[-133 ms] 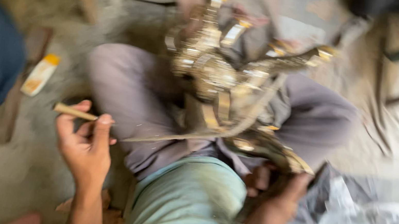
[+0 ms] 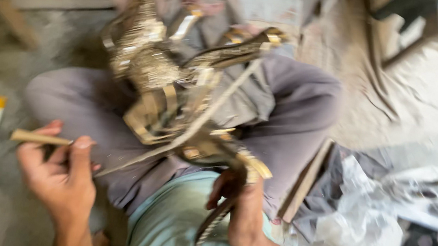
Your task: The person sits on the floor and repairs a silver-colored multi-spouted metal object. They use a wooden mallet to tap a metal rod into the spout openings and then use a small chisel-like tool to work on the seams and body of the object.
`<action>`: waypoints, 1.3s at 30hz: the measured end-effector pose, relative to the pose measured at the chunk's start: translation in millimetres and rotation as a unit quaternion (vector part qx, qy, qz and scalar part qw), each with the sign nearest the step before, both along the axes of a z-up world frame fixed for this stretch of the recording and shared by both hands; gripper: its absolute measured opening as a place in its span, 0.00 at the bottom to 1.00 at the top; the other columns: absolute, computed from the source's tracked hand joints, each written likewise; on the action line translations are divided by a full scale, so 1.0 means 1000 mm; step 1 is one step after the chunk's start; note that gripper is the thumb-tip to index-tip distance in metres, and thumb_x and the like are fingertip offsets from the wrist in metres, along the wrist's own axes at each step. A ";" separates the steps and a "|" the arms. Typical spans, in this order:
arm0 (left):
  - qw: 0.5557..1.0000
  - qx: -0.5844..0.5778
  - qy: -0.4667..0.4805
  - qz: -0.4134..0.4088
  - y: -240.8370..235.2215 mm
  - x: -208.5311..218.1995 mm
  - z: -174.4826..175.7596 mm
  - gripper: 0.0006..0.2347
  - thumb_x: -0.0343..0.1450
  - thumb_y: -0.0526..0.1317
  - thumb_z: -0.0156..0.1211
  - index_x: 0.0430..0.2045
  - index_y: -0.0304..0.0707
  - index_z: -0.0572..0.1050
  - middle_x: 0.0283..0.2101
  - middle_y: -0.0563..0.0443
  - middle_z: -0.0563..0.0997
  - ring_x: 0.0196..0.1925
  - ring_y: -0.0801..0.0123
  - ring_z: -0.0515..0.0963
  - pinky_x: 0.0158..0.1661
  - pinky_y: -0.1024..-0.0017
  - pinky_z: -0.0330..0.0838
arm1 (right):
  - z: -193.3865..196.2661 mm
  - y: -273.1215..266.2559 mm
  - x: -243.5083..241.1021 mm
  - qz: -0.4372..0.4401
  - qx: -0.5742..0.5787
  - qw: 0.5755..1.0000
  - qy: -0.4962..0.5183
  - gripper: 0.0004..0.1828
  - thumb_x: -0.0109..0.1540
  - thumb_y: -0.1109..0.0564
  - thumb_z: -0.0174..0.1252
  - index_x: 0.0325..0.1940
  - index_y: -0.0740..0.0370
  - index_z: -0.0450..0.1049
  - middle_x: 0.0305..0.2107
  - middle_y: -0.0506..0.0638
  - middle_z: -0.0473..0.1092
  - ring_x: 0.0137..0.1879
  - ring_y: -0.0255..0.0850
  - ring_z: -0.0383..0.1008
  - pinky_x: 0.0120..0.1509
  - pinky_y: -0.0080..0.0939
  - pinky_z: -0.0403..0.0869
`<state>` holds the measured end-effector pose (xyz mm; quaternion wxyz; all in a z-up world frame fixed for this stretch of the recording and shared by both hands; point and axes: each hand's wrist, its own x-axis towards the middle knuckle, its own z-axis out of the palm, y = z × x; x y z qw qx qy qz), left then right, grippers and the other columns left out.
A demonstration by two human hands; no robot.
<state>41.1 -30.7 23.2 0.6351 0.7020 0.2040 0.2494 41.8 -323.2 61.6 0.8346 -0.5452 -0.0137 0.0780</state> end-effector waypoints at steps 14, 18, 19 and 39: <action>0.981 0.152 0.116 -0.017 -0.042 0.033 0.005 0.12 0.79 0.39 0.57 0.49 0.31 0.63 0.43 0.35 0.73 0.36 0.65 0.82 0.36 0.72 0.80 | -0.191 -0.228 0.088 -0.226 -0.707 0.652 -0.151 0.29 0.61 0.55 0.56 0.66 0.68 0.64 0.51 0.69 0.69 0.58 0.62 0.68 0.64 0.55 0.69; 0.978 0.154 0.140 -0.006 -0.048 0.010 0.003 0.11 0.78 0.43 0.56 0.41 0.33 0.65 0.35 0.39 0.75 0.32 0.66 0.82 0.34 0.70 0.80 | -0.223 -0.221 0.106 -0.121 -0.726 0.664 -0.131 0.27 0.62 0.55 0.56 0.64 0.68 0.64 0.50 0.67 0.68 0.56 0.60 0.67 0.62 0.54 0.68; 0.978 0.152 0.142 0.001 -0.047 -0.003 -0.001 0.11 0.78 0.44 0.56 0.39 0.34 0.66 0.33 0.40 0.76 0.31 0.67 0.82 0.34 0.69 0.80 | -0.225 -0.219 0.114 -0.108 -0.719 0.674 -0.129 0.26 0.63 0.55 0.56 0.63 0.68 0.64 0.49 0.67 0.68 0.56 0.60 0.67 0.62 0.54 0.68; 0.869 0.049 0.224 -0.438 -0.112 -0.072 -0.052 0.29 0.68 0.50 0.67 0.52 0.22 0.65 0.27 0.49 0.82 0.26 0.72 0.86 0.32 0.73 0.81 | -0.226 -0.155 0.176 0.013 -0.594 0.804 -0.008 0.13 0.69 0.56 0.55 0.52 0.67 0.63 0.42 0.58 0.66 0.47 0.49 0.62 0.54 0.49 0.65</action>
